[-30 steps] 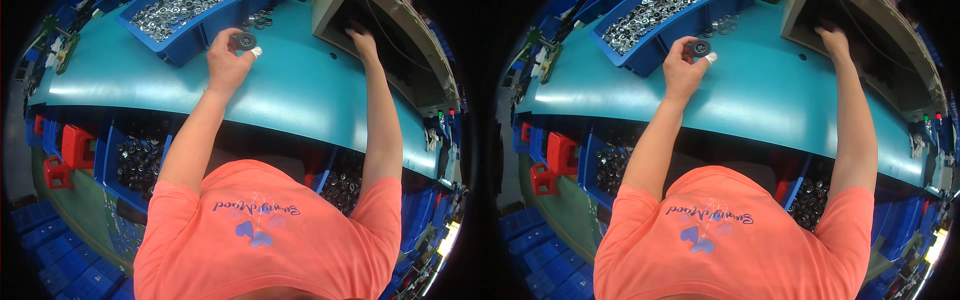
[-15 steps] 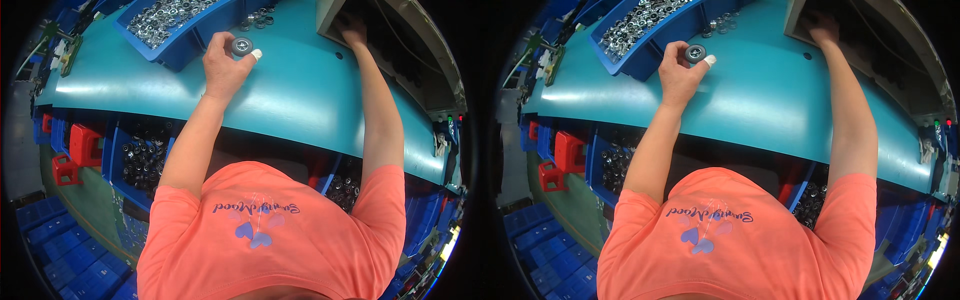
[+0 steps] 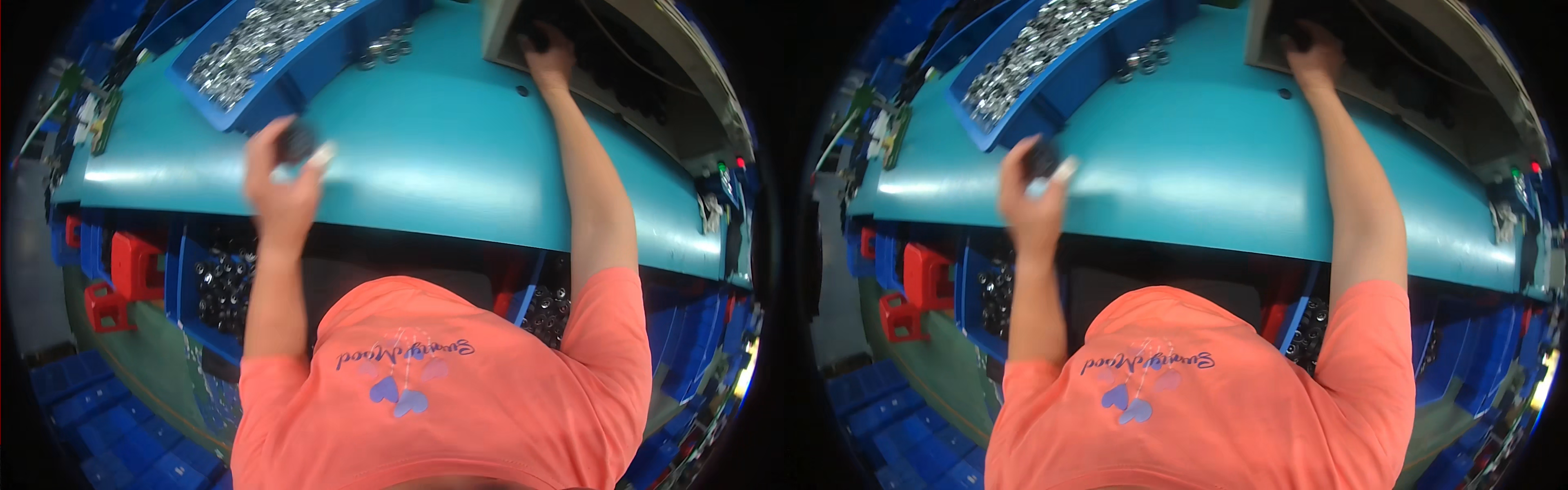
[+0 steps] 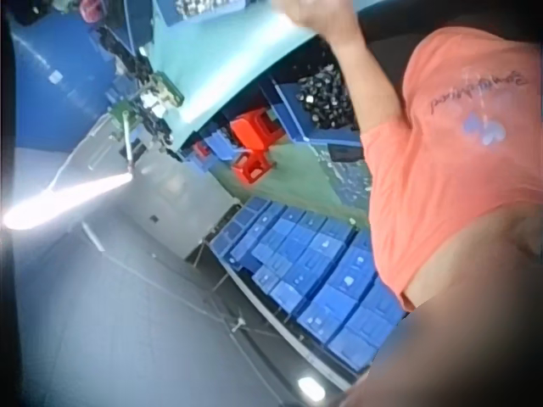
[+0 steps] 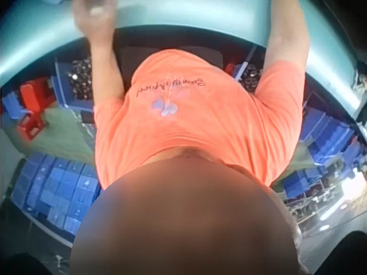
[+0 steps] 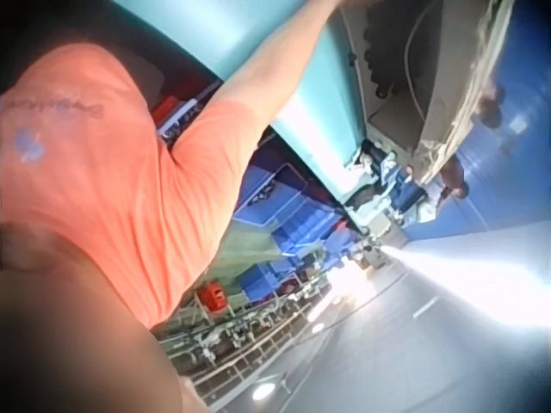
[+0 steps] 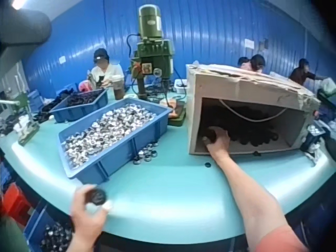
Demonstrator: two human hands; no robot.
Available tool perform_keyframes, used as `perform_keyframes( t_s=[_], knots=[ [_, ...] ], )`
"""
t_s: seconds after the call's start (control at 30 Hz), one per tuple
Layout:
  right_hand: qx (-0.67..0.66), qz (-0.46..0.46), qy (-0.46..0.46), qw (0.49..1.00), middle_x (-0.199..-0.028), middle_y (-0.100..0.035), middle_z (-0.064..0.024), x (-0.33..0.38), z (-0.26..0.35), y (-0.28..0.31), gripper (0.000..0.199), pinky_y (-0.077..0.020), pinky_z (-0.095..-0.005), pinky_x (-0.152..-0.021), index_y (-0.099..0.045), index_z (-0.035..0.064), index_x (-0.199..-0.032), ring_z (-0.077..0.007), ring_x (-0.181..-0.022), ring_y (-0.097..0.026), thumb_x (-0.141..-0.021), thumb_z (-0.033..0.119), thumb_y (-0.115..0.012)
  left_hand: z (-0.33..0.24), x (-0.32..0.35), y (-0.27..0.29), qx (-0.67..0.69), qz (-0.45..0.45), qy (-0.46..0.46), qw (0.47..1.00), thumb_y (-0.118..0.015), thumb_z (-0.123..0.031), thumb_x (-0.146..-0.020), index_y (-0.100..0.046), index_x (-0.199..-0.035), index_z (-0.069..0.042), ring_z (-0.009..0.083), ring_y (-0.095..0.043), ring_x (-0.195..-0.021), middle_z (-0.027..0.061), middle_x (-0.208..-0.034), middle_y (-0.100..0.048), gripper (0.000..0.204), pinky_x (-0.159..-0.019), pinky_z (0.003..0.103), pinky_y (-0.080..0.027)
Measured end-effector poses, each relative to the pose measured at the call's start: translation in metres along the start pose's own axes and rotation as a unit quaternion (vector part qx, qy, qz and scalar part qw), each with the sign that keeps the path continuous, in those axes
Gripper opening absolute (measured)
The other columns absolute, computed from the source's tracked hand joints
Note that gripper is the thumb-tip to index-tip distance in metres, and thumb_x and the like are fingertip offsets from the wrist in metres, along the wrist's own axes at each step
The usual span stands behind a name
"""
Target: Assembling small mechanical components, specifically inserting small silver parts into bearings or rings at a workstation.
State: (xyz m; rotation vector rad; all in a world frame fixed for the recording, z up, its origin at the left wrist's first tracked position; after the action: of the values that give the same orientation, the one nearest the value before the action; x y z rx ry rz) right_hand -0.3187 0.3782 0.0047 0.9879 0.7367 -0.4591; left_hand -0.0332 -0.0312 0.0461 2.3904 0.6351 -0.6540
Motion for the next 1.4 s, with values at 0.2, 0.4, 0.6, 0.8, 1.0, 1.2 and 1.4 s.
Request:
perform_keyframes(
  t_s=[0.2, 0.4, 0.6, 0.8, 1.0, 1.2, 1.4],
  knots=[
    [-0.201, 0.044, -0.075, 0.976, -0.117, -0.067, -0.0112, 0.025, 0.003, 0.037, 0.054, -0.0494, -0.0347, -0.097, -0.064, 0.0066, -0.125, -0.0240, -0.110, -0.063, -0.079, 0.029, -0.079, 0.115, 0.111, 0.204, -0.277, -0.050, 0.161, 0.946, -0.075, -0.002, -0.075, -0.054, -0.136, -0.007, 0.0216, -0.058, -0.092, 0.0115, -0.112, -0.056, 0.064, -0.081, 0.033, -0.050],
    [-0.519, 0.184, -0.145, 0.822, -0.125, -0.062, -0.0089, 0.060, 0.092, 0.056, 0.053, -0.0490, -0.0324, -0.098, -0.055, 0.0007, -0.133, -0.0190, -0.115, -0.060, -0.083, 0.007, -0.071, 0.090, 0.105, 0.193, -0.175, -0.091, 0.168, 0.966, -0.069, -0.002, -0.085, -0.062, -0.127, -0.004, 0.0182, -0.061, -0.093, 0.0095, -0.108, -0.063, 0.043, -0.084, 0.031, -0.051],
    [-0.653, 0.321, -0.184, 0.661, -0.130, -0.060, -0.0110, 0.098, 0.214, 0.035, 0.055, -0.0459, -0.0353, -0.103, -0.054, 0.0013, -0.135, -0.0204, -0.121, -0.056, -0.081, 0.001, -0.063, 0.006, 0.022, -0.029, 0.238, 0.198, 0.157, 0.938, -0.061, -0.013, -0.096, -0.057, -0.131, -0.001, 0.0161, -0.064, -0.093, 0.0096, -0.109, -0.066, 0.037, -0.083, 0.030, -0.052],
    [-0.631, 0.394, -0.149, 0.651, -0.128, -0.062, -0.0095, 0.120, 0.252, 0.008, 0.054, -0.0439, -0.0341, -0.104, -0.056, 0.0043, -0.136, -0.0193, -0.120, -0.057, -0.082, 0.007, -0.063, 0.011, -0.004, -0.110, 0.546, 0.203, 0.279, 0.764, -0.055, -0.011, -0.100, -0.045, -0.142, 0.000, 0.0220, -0.067, -0.098, 0.0137, -0.114, -0.066, 0.044, -0.085, 0.035, -0.057],
    [-0.490, 0.395, -0.109, 0.769, -0.122, -0.063, -0.0068, 0.089, 0.226, -0.040, 0.052, -0.0452, -0.0320, -0.098, -0.059, 0.0062, -0.135, -0.0191, -0.108, -0.059, -0.086, 0.024, -0.064, 0.044, -0.007, -0.111, 0.484, 0.178, 0.266, 0.814, -0.057, -0.004, -0.097, -0.045, -0.142, 0.001, 0.0231, -0.068, -0.100, 0.0140, -0.114, -0.066, 0.047, -0.088, 0.035, -0.058],
    [-0.096, 0.254, 0.057, 0.961, -0.129, -0.061, -0.0092, 0.056, 0.185, -0.102, 0.049, -0.0434, -0.0397, -0.103, -0.064, 0.0172, -0.130, -0.0294, -0.118, -0.055, -0.084, 0.033, -0.067, 0.054, -0.009, -0.109, 0.456, 0.155, 0.250, 0.840, -0.064, 0.011, -0.084, -0.047, -0.140, 0.002, 0.0211, -0.067, -0.100, 0.0131, -0.113, -0.066, 0.059, -0.092, 0.033, -0.057],
    [-0.080, 0.257, 0.064, 0.961, -0.125, -0.063, -0.0084, 0.063, 0.191, -0.116, 0.043, -0.0426, -0.0416, -0.104, -0.069, 0.0222, -0.125, -0.0309, -0.120, -0.052, -0.084, 0.034, -0.069, 0.056, -0.008, -0.101, 0.412, 0.140, 0.250, 0.865, -0.065, 0.014, -0.082, -0.049, -0.138, 0.003, 0.0197, -0.067, -0.100, 0.0117, -0.112, -0.065, 0.059, -0.091, 0.031, -0.058]
  ],
)
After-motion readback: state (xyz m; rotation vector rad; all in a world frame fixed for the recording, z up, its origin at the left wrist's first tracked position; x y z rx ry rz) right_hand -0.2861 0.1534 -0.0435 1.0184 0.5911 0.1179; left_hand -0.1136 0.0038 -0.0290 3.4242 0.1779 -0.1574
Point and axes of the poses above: each hand's wrist, its own x-axis away from the middle knuckle, its own y-axis out of the back of the hand, z = x × y, the point moved 9 cm from there along -x, towards the middle knuckle
